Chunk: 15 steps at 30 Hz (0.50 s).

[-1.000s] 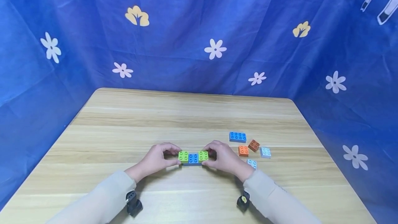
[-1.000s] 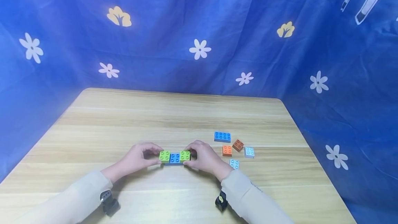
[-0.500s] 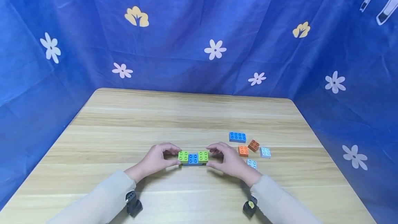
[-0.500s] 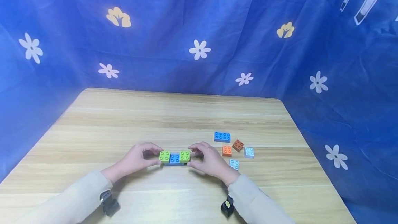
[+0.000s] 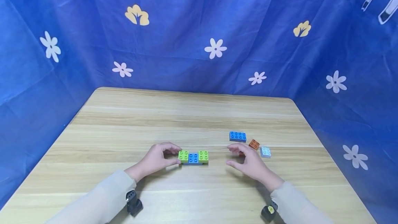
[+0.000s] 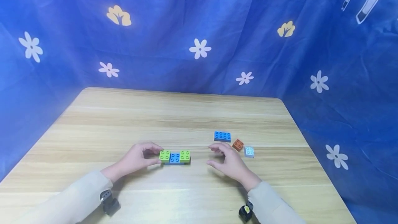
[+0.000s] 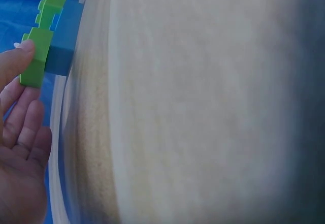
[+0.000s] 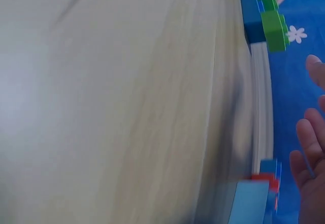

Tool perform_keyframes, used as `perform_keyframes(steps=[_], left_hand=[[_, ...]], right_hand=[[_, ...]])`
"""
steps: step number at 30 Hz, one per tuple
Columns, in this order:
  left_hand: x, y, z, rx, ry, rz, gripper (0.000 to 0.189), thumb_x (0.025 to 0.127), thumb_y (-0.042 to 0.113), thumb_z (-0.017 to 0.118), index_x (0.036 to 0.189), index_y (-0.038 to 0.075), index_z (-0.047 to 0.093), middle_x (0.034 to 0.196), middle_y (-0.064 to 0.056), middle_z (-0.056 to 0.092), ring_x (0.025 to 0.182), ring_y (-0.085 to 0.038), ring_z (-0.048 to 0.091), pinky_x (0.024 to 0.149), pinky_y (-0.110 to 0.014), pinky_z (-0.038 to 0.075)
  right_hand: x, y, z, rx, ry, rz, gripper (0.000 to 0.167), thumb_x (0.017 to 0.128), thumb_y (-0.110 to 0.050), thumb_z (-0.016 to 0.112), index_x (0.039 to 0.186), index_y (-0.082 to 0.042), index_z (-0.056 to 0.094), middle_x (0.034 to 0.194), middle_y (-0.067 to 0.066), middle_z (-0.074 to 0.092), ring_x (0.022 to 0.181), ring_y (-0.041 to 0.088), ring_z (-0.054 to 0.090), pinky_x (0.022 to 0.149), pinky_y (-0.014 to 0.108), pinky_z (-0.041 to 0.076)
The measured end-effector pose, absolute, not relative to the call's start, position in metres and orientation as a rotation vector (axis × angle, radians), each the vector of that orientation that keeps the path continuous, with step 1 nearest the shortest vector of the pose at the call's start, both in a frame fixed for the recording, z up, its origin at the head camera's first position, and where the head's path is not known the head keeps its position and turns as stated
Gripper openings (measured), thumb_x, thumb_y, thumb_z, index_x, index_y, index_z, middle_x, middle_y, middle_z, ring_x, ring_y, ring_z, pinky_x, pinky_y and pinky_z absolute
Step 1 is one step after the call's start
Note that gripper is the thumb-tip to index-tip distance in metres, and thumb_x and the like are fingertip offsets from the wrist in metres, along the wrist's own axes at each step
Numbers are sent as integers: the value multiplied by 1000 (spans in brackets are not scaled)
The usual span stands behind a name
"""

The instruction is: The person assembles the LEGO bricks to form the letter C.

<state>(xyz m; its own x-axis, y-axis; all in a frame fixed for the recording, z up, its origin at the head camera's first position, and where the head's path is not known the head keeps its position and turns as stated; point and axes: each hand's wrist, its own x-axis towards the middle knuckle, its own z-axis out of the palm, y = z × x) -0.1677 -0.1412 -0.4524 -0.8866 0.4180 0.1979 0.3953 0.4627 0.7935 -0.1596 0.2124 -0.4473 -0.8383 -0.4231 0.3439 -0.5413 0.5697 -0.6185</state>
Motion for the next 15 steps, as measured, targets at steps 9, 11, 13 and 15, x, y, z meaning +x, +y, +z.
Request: perform_keyframes(steps=[9, 11, 13, 15], left_hand=[[-168, -141, -453, 739, 2657, 1449, 36, 73, 16, 82, 105, 8, 69, 93, 6, 66, 86, -18, 63, 81, -36, 51], [-168, -141, -453, 742, 2655, 1449, 36, 73, 17, 82, 105, 8, 69, 93, 6, 66, 86, -18, 63, 81, -36, 51], [-168, -141, -453, 745, 2654, 1450, 36, 73, 17, 82, 106, 8, 69, 93, 6, 67, 87, -18, 63, 82, -37, 51], [-169, -142, -453, 746, 2654, 1451, 36, 73, 17, 82, 106, 8, 69, 93, 6, 67, 87, -18, 63, 82, -37, 51]], right_hand=[[-151, 248, -451, 774, -2600, 1071, 50, 75, -25, 83, 118, -11, 61, 104, 1, 65, 93, 14, 61, 79, 37, 53], [-149, 256, -452, 748, -2607, 1058, 51, 73, -24, 84, 117, -11, 62, 103, 0, 64, 94, 14, 61, 80, 36, 53], [-147, 264, -454, 717, -2618, 1018, 52, 71, -24, 85, 116, -12, 62, 103, -3, 64, 93, 12, 61, 80, 34, 52], [-145, 271, -457, 701, -2618, 995, 53, 69, -24, 86, 115, -11, 62, 101, -4, 65, 92, 12, 60, 80, 33, 52]])
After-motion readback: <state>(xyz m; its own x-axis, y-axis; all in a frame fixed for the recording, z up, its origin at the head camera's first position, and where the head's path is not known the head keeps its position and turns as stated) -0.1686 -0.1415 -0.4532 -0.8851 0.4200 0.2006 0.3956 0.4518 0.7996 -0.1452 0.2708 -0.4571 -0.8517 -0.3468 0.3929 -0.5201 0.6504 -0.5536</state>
